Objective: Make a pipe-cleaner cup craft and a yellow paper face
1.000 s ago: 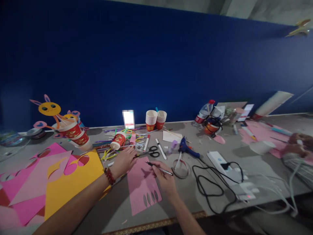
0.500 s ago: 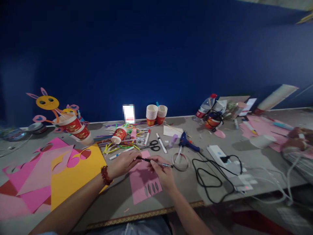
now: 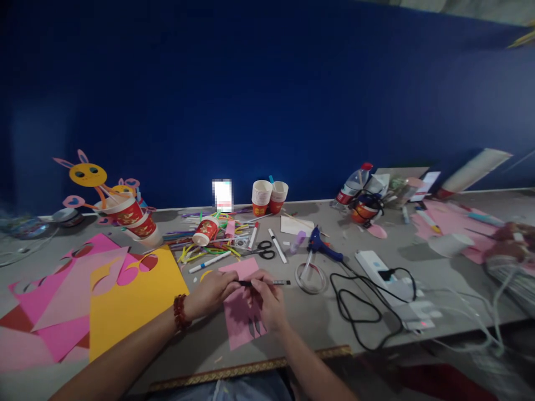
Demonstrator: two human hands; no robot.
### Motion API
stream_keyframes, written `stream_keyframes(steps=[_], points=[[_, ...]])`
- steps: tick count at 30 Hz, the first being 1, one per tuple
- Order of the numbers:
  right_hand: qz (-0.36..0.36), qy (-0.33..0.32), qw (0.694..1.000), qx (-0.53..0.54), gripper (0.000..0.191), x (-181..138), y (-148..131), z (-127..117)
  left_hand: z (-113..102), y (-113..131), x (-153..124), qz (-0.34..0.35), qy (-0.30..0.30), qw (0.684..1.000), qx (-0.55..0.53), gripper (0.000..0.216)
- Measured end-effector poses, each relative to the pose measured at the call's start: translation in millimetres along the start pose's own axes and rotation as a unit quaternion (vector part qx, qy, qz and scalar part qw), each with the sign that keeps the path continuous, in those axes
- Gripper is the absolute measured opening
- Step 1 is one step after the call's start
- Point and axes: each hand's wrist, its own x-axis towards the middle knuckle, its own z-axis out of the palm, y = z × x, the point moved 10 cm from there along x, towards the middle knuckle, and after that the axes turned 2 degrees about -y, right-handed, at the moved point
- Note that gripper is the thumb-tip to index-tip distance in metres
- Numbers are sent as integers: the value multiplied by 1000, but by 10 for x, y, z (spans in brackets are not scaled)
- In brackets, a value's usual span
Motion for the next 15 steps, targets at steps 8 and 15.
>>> stream_keyframes(steps=[8, 15], points=[[-12, 37, 999, 10, 24, -56, 21, -49, 49, 63, -29, -42, -14, 999, -6, 31], [-38, 53, 998, -17, 14, -114, 13, -78, 168, 131, -85, -32, -28, 999, -33, 31]])
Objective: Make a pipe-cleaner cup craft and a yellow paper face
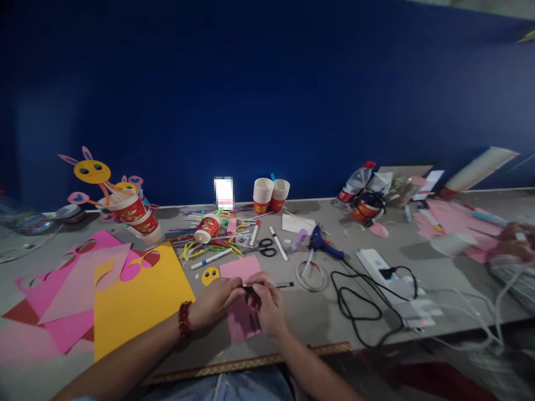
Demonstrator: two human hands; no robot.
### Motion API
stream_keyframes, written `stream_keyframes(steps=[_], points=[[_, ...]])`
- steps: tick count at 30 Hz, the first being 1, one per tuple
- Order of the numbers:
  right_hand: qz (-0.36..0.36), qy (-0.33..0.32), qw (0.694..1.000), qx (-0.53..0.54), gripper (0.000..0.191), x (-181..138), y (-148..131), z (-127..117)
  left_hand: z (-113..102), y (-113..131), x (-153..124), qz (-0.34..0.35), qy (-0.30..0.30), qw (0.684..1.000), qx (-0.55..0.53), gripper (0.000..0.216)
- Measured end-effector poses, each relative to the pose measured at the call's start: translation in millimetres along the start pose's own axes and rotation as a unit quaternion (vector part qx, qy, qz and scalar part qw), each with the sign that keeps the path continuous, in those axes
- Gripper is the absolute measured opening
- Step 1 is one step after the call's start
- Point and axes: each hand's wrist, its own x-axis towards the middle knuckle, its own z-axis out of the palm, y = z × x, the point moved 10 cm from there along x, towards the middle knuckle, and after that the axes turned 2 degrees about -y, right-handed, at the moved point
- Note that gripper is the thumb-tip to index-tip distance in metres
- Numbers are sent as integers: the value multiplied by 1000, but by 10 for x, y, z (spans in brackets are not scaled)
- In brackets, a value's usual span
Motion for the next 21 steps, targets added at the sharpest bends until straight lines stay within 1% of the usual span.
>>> stream_keyframes(steps=[3, 5, 7, 8, 9, 10, 11, 12, 13, 14, 15, 16, 17, 19, 21], points=[[-14, 5, 1000, -1, 13, -39, 16, 3, 51, 15, -40, -5, 6, 1000, -7, 33], [-4, -20, 999, -26, 13, -23, 42, 32, 60, 17, -66, -4, 8, 1000, -8, 32], [8, -72, 994, -87, 15, 56, 35, 78, 29, -26, -86, 1, 10, 1000, -13, 27], [-1, -98, 986, -136, 18, 125, -15, 87, -18, -79, -94, 3, 20, 1000, -6, 24], [-29, -120, 972, -200, 21, 214, -107, 88, -81, -162, -102, 0, 33, 999, 1, 22], [-75, -132, 948, -279, 25, 318, -242, 80, -185, -265, -115, -5, 62, 998, 28, 23], [-145, -113, 909, -373, 29, 429, -433, 44, -308, -410, -139, -29, 98, 991, 80, 23], [-208, -108, 843, -485, 32, 529, -580, 59, -410, -581, -168, -60, 123, 985, 104, 21], [-252, -118, 755, -594, 33, 628, -644, 100, -492, -742, -201, -86, 139, 979, 120, 21], [-258, -117, 726, -627, 31, 762, -685, 63, -556, -887, -237, -108, 150, 974, 135, 22], [-255, -124, 707, -648, 28, 887, -693, 30, -605, -1015, -278, -130, 157, 968, 149, 22], [-247, -135, 670, -687, 29, 996, -656, 8, -628, -1115, -315, -147, 158, 963, 162, 20], [-236, -141, 646, -712, 34, 1088, -616, -23, -635, -1188, -348, -160, 156, 959, 174, 18], [-219, -145, 609, -749, 44, 1201, -531, -68, -612, -1264, -397, -178, 147, 953, 194, 14], [-210, -143, 585, -771, 50, 1222, -470, -80, -575, -1282, -420, -188, 138, 950, 209, 13]])
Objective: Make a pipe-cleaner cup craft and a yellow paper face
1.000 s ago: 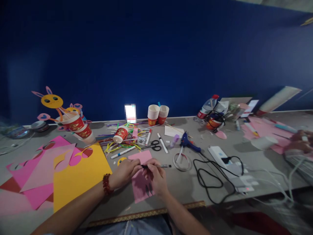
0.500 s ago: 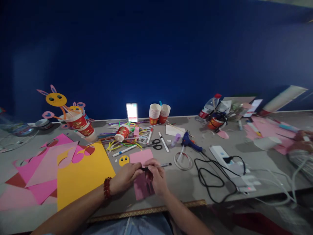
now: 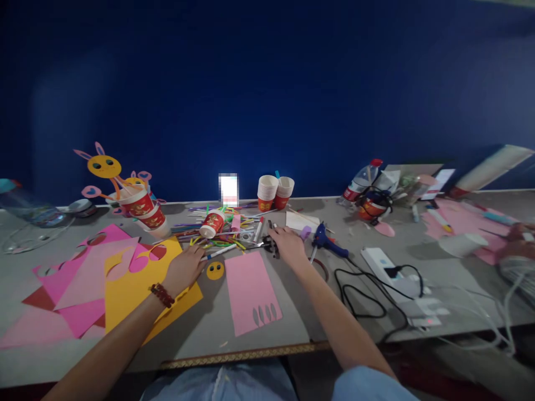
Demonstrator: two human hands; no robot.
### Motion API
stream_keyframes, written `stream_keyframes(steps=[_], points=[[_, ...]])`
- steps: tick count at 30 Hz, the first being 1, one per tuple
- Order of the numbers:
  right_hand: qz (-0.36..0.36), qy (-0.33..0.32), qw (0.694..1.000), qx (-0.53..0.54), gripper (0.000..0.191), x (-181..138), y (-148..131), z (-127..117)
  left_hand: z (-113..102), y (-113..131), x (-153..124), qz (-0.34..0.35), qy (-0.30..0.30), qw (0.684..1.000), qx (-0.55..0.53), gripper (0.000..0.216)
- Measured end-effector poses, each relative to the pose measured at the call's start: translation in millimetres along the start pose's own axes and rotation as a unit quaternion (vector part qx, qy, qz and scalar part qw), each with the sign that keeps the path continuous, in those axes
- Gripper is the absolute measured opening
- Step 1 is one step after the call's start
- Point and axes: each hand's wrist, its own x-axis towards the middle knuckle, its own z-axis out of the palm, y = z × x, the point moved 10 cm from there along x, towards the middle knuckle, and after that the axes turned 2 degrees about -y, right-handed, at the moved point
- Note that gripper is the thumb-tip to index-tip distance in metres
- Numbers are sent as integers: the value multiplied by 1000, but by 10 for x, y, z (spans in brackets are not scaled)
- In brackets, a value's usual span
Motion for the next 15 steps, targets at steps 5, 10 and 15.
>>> stream_keyframes(steps=[5, 10, 15], points=[[-2, 40, 997, 67, 37, -193, -262, -124, -23, 33, -37, 12, -5, 1000, 15, 15], [13, -74, 891, 448, 21, -414, -821, 111, -283, 253, -175, 45, 13, 999, -12, 22], [118, -104, 693, 703, 34, -447, -1157, 315, -592, 843, -341, 144, 40, 979, -137, 20]])
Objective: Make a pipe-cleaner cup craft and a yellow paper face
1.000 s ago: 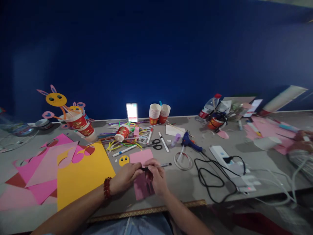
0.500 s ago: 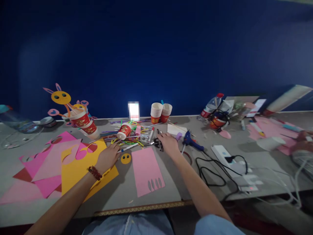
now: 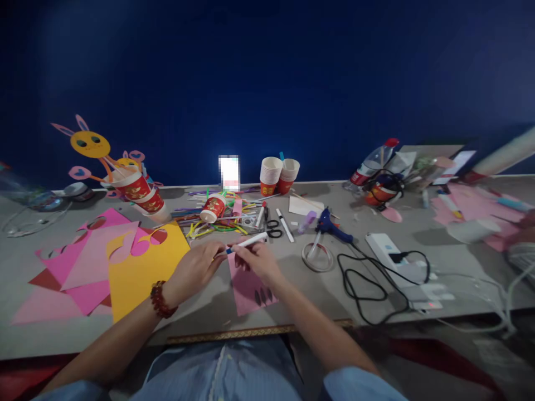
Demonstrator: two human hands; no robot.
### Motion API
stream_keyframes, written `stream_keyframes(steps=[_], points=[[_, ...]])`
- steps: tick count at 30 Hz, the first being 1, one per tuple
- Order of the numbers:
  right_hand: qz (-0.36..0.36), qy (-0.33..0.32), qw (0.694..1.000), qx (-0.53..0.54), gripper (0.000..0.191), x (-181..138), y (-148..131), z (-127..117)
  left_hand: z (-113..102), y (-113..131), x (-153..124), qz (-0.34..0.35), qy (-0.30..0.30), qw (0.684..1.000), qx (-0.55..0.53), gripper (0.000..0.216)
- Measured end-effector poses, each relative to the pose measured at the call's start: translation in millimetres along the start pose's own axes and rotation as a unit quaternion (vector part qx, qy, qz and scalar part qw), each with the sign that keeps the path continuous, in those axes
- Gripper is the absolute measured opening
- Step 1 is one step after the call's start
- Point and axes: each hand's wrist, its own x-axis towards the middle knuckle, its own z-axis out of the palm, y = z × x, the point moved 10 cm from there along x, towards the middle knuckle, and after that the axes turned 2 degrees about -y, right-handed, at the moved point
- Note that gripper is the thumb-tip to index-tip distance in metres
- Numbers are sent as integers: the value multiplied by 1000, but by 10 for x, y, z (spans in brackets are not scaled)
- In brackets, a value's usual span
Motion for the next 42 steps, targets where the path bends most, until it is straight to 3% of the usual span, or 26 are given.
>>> stream_keyframes(steps=[3, 10, 15, 17, 19, 20, 22, 23, 25, 27, 32, 42], points=[[-23, 38, 998, 54, 31, -58, -105, 31, 85, 115, 10, -17, -29, 999, -38, 20], [-8, 23, 999, 38, 43, -361, -89, 116, 424, 234, -239, -32, -138, 989, -38, 32], [45, -13, 998, 35, 43, -640, 88, 212, 530, 443, -505, -28, -214, 950, -227, 47], [33, 13, 999, 33, 43, -730, -39, 22, 556, 394, -608, -58, -218, 914, -338, 51], [-31, 126, 991, 42, 44, -846, -316, -435, 616, 160, -740, -145, -201, 873, -421, 56], [-67, 195, 977, 47, 43, -937, -453, -691, 640, 59, -805, -168, -196, 868, -424, 58], [-109, 269, 957, 14, 41, -1078, -617, -986, 589, -163, -883, -201, -140, 887, -391, 56], [-95, 249, 964, -18, 37, -1064, -597, -969, 562, -166, -883, -174, -131, 909, -354, 51], [-16, 145, 987, -65, 33, -956, -334, -704, 497, -70, -840, -93, -105, 955, -261, 35], [14, 82, 993, -85, 31, -892, -81, -421, 528, 98, -796, -12, -102, 979, -178, 28], [-15, 33, 989, -141, 18, -843, 184, -127, 713, 222, -784, 48, -114, 988, -95, 25], [0, 58, 996, -66, 8, -849, 427, -238, 828, 255, -733, 84, -151, 985, 22, 38]])
